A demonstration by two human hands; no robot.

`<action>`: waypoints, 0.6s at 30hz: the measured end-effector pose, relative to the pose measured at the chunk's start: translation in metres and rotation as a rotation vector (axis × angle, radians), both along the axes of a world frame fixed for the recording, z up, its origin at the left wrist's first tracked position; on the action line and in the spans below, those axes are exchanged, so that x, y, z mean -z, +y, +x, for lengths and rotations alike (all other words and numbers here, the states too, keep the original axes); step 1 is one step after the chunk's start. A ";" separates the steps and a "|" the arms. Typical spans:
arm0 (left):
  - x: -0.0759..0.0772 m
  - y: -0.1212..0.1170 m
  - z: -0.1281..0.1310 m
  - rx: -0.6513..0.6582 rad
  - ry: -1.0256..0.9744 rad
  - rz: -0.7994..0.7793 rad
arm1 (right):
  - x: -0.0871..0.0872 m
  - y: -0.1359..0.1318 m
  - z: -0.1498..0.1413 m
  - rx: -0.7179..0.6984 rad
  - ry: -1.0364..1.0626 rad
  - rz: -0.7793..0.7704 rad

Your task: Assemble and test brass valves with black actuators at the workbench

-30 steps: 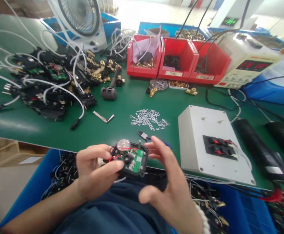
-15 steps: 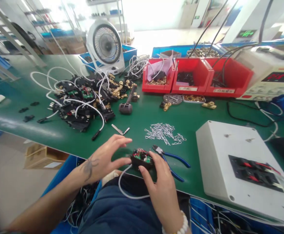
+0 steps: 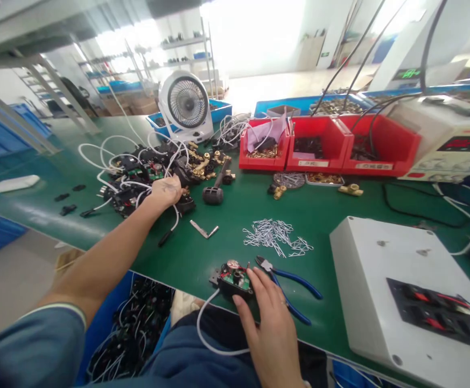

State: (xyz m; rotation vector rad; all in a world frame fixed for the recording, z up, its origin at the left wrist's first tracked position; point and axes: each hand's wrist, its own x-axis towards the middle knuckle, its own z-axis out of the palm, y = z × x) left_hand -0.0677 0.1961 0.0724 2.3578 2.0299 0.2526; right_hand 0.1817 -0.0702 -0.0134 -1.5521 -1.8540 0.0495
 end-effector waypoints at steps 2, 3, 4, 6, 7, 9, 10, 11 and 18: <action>0.002 0.007 -0.001 -0.106 0.090 -0.035 | 0.001 0.001 0.000 -0.010 -0.013 0.014; 0.003 0.008 -0.001 -0.140 0.130 -0.041 | 0.002 0.001 0.001 -0.014 -0.019 0.021; 0.003 0.008 -0.002 -0.155 0.160 -0.043 | 0.003 0.002 0.001 -0.015 -0.023 0.027; 0.001 0.003 -0.003 -0.143 0.198 -0.042 | 0.004 0.002 0.000 -0.007 -0.030 0.038; 0.000 0.000 -0.005 -0.122 0.209 -0.041 | 0.004 0.001 0.000 -0.002 -0.034 0.043; -0.002 -0.007 -0.010 -0.066 0.221 -0.047 | 0.004 0.001 0.000 0.005 -0.045 0.052; -0.003 -0.010 -0.013 -0.038 0.223 -0.052 | 0.004 0.001 -0.001 0.006 -0.051 0.056; -0.004 -0.013 -0.015 -0.015 0.224 -0.059 | 0.004 0.001 -0.001 0.005 -0.057 0.060; 0.003 -0.014 -0.015 -0.035 0.208 -0.033 | 0.002 0.002 -0.002 0.011 -0.067 0.074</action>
